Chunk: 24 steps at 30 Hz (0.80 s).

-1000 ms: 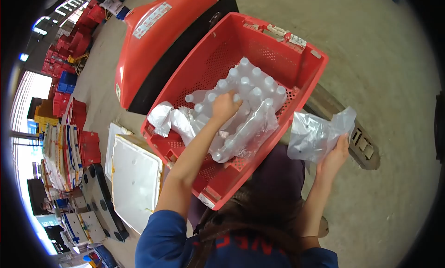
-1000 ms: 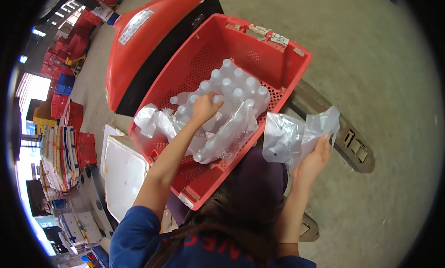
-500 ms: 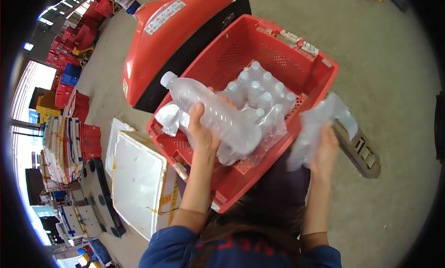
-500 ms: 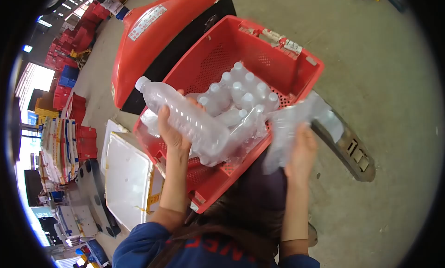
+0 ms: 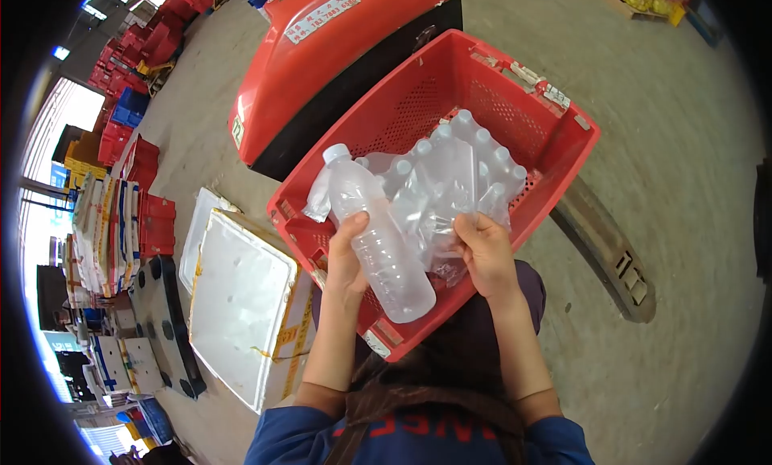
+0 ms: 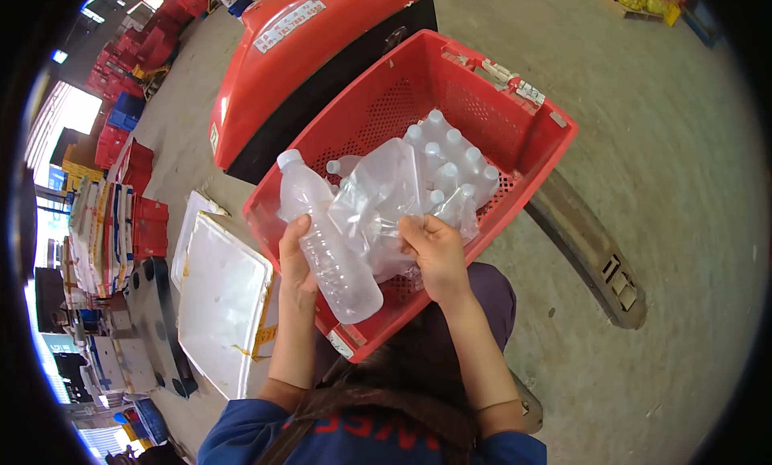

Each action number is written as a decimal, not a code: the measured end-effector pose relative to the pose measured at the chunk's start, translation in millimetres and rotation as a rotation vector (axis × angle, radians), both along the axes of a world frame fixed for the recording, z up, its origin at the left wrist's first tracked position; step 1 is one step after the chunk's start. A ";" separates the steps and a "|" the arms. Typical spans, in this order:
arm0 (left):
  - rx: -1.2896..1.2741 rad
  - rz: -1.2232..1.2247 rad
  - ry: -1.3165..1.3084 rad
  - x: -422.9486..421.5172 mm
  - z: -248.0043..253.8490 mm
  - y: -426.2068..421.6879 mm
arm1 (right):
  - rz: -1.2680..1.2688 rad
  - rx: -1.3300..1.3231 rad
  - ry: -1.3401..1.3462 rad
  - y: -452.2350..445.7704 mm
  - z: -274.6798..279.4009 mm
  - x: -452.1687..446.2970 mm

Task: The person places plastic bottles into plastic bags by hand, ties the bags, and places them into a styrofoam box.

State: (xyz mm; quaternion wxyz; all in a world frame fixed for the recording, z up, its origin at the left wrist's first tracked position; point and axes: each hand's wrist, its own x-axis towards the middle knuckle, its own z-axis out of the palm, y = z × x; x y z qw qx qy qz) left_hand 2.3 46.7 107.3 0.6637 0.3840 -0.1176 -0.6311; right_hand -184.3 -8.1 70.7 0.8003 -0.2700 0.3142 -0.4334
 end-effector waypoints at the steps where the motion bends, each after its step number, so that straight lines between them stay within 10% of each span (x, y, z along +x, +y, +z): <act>1: -0.002 0.003 0.002 3.2 1.5 3.6 | 0.003 -0.002 0.002 -1.8 1.3 3.5; 6: -0.095 0.021 -0.196 -2.2 7.3 24.6 | -0.678 -0.175 0.311 -29.6 9.2 -6.0; 16: -0.038 -0.055 -0.080 -39.4 2.5 11.6 | -0.191 -0.057 0.038 6.1 20.3 8.1; 21: -0.038 0.074 -0.119 29.4 17.1 23.4 | -0.477 -0.349 1.434 -25.0 -7.7 -105.3; 24: 0.006 0.079 -0.162 40.6 25.1 24.4 | -0.578 -1.054 1.485 -26.2 35.3 -79.5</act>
